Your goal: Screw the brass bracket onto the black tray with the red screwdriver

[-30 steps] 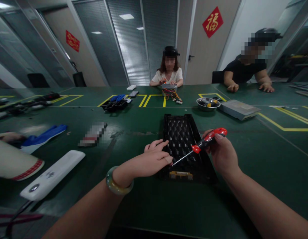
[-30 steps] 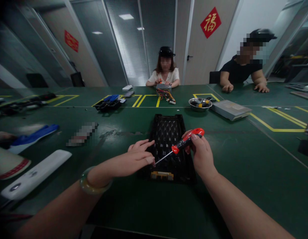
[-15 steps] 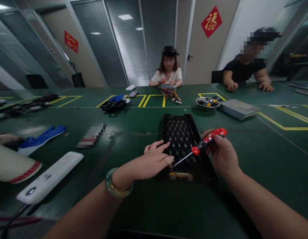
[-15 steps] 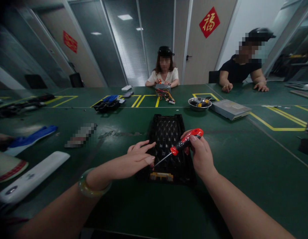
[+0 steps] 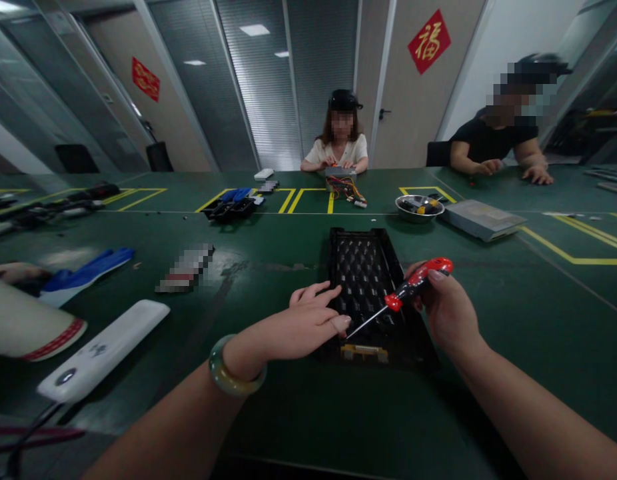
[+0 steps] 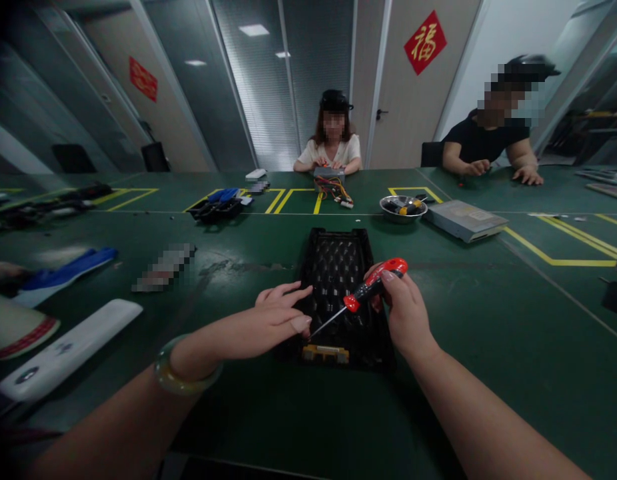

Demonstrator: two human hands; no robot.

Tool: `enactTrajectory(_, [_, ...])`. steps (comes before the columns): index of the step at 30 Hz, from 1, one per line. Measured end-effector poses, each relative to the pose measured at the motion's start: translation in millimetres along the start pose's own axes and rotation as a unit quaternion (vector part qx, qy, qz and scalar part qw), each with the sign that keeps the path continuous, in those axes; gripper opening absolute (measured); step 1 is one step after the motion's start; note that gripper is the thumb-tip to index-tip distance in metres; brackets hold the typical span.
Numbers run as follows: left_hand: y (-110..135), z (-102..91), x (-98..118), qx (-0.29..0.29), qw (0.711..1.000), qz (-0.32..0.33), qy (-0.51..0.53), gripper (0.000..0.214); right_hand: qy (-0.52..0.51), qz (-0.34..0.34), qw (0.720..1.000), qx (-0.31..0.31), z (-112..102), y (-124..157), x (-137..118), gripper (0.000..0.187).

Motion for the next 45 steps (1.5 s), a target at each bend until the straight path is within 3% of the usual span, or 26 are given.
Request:
enactTrajectory(14, [1,-6.6,-1,0.033,0.999,0.005,0.035,0.041,0.025,0.001,0.999,0.023,-4,4,-5,0.028])
enactTrajectory(24, [-3,-4.4,-8,0.061,0.996,0.003,0.059,0.036,0.034,-0.075,0.996,0.024,-1,15,-20,0.027])
enactTrajectory(29, [-2,-4.7,-9,0.070,0.996,0.002,0.060,0.030,0.082,-0.172,0.981,-0.020,1,25,-30,0.021])
enactTrajectory(35, [-1,-3.9,-10,0.082,0.995,0.013,0.062,0.026,0.160,-0.294,0.939,-0.075,8,40,-59,0.017])
enactTrajectory(38, [-2,-3.1,-12,0.088,0.994,0.019,0.058,0.025,0.189,-0.309,0.924,-0.119,16,43,-70,0.012])
enactTrajectory(40, [-3,-2.4,-14,0.089,0.994,0.021,0.051,0.024,0.206,-0.301,0.921,-0.136,19,44,-71,0.020])
enactTrajectory(45, [-4,-3.2,-12,0.089,0.995,0.030,0.042,0.022,0.200,-0.295,0.925,-0.130,21,46,-68,0.023])
Point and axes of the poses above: each hand's wrist, its own y-axis away from the middle knuckle, its own z-axis out of the palm, x = y × z, the point moved 5 cm from there along -y, towards the middle knuckle, and after that the axes turned 14 degrees about y, right-handed, at the moved point
